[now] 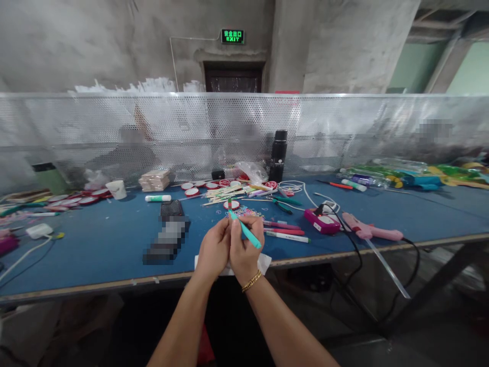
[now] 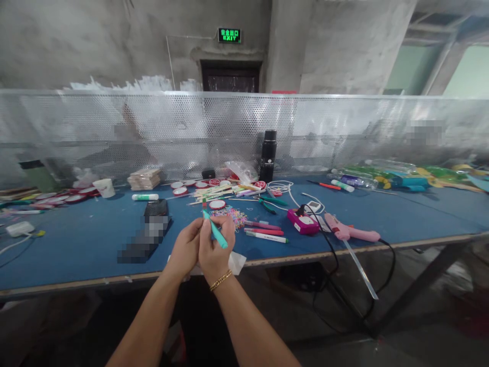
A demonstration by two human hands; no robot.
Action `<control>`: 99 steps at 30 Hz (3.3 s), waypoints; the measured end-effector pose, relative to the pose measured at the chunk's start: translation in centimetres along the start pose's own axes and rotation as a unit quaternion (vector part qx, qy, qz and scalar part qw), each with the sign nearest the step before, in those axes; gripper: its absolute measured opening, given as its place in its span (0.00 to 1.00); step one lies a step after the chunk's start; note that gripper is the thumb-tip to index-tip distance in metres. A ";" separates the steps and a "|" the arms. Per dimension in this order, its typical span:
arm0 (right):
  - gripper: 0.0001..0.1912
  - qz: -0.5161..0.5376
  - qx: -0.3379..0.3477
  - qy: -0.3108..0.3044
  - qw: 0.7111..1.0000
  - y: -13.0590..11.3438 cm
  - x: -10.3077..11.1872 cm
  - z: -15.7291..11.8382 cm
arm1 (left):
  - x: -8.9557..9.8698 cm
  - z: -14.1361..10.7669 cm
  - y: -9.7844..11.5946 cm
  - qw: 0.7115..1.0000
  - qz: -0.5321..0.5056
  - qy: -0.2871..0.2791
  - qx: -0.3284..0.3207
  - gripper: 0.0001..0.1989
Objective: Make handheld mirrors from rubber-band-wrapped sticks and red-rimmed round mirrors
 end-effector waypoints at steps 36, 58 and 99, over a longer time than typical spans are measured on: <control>0.05 0.001 -0.017 0.021 1.000 0.4 0.1 -0.1 | 0.1 0.0 0.2 1.000 0.014 0.001 0.005 0.12; 0.06 0.013 -0.020 0.014 1.000 0.4 0.0 -0.1 | 0.1 0.0 0.2 1.000 0.005 0.008 0.002 0.11; 0.06 -0.001 -0.026 0.023 0.999 0.3 0.1 0.0 | 0.1 0.0 0.1 1.000 0.009 0.006 0.002 0.11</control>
Point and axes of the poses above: each hand's wrist, its own z-axis towards the middle knuckle, its own x-axis out of the back of the hand, y = z × x, the point moved 5 cm from there along z, towards the middle knuckle, and after that the axes turned 6 degrees about -x, right-handed, at the moved point
